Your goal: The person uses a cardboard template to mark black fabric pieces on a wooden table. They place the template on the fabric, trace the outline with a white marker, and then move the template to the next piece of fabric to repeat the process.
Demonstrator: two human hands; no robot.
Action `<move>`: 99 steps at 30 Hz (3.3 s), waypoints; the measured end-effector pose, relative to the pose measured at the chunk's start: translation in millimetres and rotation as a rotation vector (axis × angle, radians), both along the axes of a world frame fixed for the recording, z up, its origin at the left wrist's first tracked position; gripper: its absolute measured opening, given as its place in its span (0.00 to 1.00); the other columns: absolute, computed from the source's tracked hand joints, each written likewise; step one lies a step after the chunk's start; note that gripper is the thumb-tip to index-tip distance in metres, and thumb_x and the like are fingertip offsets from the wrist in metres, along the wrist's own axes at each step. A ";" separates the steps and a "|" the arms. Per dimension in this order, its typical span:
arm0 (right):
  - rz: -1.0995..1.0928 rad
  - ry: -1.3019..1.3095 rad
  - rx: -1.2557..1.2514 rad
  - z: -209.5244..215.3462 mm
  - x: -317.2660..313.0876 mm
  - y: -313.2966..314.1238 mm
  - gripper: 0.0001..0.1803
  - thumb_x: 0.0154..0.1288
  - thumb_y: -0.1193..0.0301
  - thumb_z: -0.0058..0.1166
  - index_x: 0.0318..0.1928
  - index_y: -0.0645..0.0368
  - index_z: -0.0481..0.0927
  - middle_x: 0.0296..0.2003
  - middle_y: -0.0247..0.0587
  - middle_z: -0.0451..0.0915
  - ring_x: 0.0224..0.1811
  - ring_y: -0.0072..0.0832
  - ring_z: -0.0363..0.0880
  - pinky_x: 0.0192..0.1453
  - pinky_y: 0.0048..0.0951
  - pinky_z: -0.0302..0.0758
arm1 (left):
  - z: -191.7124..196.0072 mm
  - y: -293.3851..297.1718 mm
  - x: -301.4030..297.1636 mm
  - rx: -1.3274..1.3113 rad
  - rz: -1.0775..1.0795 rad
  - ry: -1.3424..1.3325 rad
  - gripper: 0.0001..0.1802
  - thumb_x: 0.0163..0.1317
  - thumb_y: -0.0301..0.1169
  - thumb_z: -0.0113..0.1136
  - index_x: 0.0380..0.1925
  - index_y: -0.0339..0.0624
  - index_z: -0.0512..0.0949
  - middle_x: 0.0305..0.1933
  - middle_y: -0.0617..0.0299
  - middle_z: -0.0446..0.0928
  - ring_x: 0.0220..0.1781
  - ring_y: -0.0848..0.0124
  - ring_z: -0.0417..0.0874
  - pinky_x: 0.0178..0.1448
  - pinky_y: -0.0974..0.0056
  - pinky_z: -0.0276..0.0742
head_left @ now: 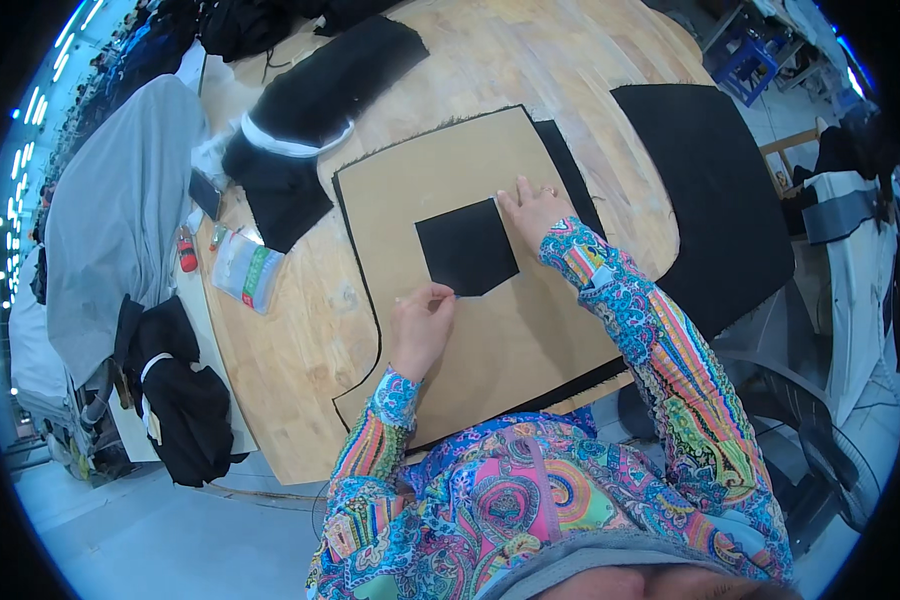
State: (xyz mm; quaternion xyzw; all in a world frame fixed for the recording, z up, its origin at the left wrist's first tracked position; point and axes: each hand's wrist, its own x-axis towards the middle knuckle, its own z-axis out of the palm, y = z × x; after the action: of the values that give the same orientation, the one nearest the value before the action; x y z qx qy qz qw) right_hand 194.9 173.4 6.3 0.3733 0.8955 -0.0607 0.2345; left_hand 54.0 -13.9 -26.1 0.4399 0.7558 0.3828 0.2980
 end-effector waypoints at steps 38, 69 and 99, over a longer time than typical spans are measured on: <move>-0.021 0.108 0.031 -10.9 1.6 -1.9 0.33 0.62 0.70 0.48 0.68 0.52 0.57 0.66 0.58 0.55 0.58 0.56 0.68 0.59 0.45 0.69 | 4.3 39.8 62.1 0.185 -0.128 -0.009 0.06 0.58 0.27 0.59 0.33 0.37 0.79 0.32 0.56 0.79 0.29 0.68 0.82 0.34 0.68 0.77; 0.007 0.073 0.041 -8.2 4.0 -0.7 0.32 0.62 0.74 0.46 0.67 0.52 0.55 0.66 0.60 0.54 0.57 0.57 0.69 0.61 0.42 0.68 | 4.2 2.7 34.4 0.131 -0.056 0.050 0.05 0.58 0.26 0.59 0.33 0.35 0.79 0.28 0.59 0.80 0.29 0.76 0.80 0.35 0.71 0.76; -0.053 0.176 -0.009 -13.6 3.2 0.0 0.31 0.64 0.71 0.44 0.68 0.49 0.56 0.66 0.58 0.54 0.59 0.56 0.67 0.63 0.42 0.66 | -18.3 123.9 21.7 0.259 0.111 -0.214 0.09 0.59 0.29 0.57 0.34 0.33 0.79 0.29 0.55 0.82 0.30 0.72 0.83 0.36 0.69 0.77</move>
State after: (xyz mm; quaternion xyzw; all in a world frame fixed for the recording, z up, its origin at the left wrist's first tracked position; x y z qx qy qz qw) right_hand 198.1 173.4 -7.3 0.3891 0.9022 -0.1036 0.1548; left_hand 75.7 110.0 -44.4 0.3891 0.6873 0.5372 0.2960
